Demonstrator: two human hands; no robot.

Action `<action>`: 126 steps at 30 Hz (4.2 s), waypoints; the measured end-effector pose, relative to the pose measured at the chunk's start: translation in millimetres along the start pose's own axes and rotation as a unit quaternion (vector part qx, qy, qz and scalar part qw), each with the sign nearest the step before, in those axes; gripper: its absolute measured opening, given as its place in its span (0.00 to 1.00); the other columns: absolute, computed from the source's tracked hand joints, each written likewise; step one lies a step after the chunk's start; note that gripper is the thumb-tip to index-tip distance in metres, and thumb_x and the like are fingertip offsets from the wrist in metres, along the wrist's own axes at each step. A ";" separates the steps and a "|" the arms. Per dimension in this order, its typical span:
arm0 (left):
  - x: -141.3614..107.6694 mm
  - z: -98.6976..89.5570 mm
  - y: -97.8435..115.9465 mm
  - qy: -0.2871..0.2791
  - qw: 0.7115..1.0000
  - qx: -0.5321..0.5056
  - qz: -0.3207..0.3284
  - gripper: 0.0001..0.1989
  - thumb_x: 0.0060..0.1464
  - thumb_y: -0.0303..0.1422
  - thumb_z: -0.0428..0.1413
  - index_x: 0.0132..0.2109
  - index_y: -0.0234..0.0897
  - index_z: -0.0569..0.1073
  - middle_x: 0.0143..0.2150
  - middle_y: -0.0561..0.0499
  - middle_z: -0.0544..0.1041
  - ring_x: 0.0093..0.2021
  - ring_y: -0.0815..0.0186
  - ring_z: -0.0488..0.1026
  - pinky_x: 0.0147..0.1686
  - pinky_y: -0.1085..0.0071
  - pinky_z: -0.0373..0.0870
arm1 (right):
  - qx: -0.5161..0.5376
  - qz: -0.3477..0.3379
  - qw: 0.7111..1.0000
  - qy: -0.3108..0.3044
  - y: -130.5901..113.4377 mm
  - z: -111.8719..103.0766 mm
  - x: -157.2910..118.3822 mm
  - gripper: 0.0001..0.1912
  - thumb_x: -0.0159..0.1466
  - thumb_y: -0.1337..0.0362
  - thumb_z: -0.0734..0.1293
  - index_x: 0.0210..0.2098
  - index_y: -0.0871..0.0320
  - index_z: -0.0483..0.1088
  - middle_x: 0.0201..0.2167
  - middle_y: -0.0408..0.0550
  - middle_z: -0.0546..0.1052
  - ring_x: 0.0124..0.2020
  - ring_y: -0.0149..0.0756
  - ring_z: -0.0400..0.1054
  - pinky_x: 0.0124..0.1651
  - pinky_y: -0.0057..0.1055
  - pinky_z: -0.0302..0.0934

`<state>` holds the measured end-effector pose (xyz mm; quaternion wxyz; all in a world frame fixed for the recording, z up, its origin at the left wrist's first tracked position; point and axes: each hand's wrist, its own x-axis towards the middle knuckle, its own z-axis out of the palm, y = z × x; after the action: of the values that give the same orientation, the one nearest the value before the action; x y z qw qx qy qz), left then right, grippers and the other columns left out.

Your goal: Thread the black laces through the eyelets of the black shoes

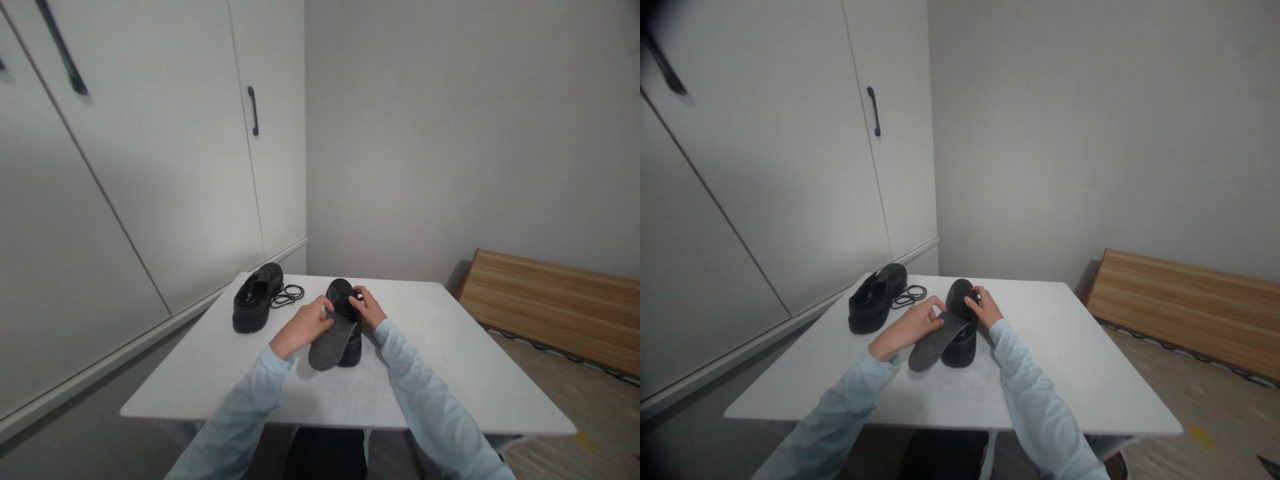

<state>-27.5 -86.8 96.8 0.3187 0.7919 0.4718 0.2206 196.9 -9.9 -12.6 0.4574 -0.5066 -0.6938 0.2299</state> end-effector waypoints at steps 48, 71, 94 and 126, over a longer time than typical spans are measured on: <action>56.3 6.2 -123.3 0.316 0.942 0.109 -0.036 0.25 0.42 0.13 0.42 0.44 0.34 0.72 0.40 0.44 0.68 0.46 0.62 0.68 0.51 0.68 0.64 | 0.014 0.017 1.000 0.003 -0.8 0.7 -2.2 0.22 0.59 0.49 0.62 0.48 0.54 0.63 0.46 0.51 0.69 0.44 0.40 0.65 0.48 0.40 0.62; 47.6 31.1 -114.5 0.232 0.884 0.383 -0.134 0.18 0.56 0.37 0.49 0.48 0.31 0.72 0.49 0.34 0.64 0.51 0.48 0.59 0.41 0.57 0.65 | -0.015 0.005 1.000 0.005 3.1 1.3 -1.3 0.20 0.60 0.50 0.61 0.48 0.53 0.63 0.46 0.50 0.70 0.44 0.40 0.65 0.52 0.42 0.59; 1.6 28.5 6.7 0.209 0.944 0.241 0.083 0.13 0.60 0.36 0.45 0.47 0.39 0.70 0.44 0.45 0.72 0.47 0.57 0.66 0.48 0.59 0.58 | -0.073 -0.026 0.997 0.006 -0.7 -1.8 -4.9 0.21 0.65 0.52 0.54 0.54 0.52 0.62 0.51 0.51 0.67 0.54 0.40 0.61 0.58 0.41 0.53; -25.0 90.2 24.0 0.097 0.923 0.358 0.105 0.21 0.58 0.26 0.48 0.59 0.32 0.60 0.43 0.43 0.73 0.46 0.58 0.67 0.41 0.61 0.69 | -0.267 0.070 0.961 -0.004 1.3 -8.9 -4.2 0.16 0.56 0.77 0.59 0.41 0.57 0.66 0.41 0.50 0.74 0.37 0.31 0.68 0.44 0.28 0.58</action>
<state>34.3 -144.1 49.6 -0.0581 0.8731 0.4619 0.1448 205.5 -14.6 -11.1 0.2858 -0.6564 -0.6947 0.0696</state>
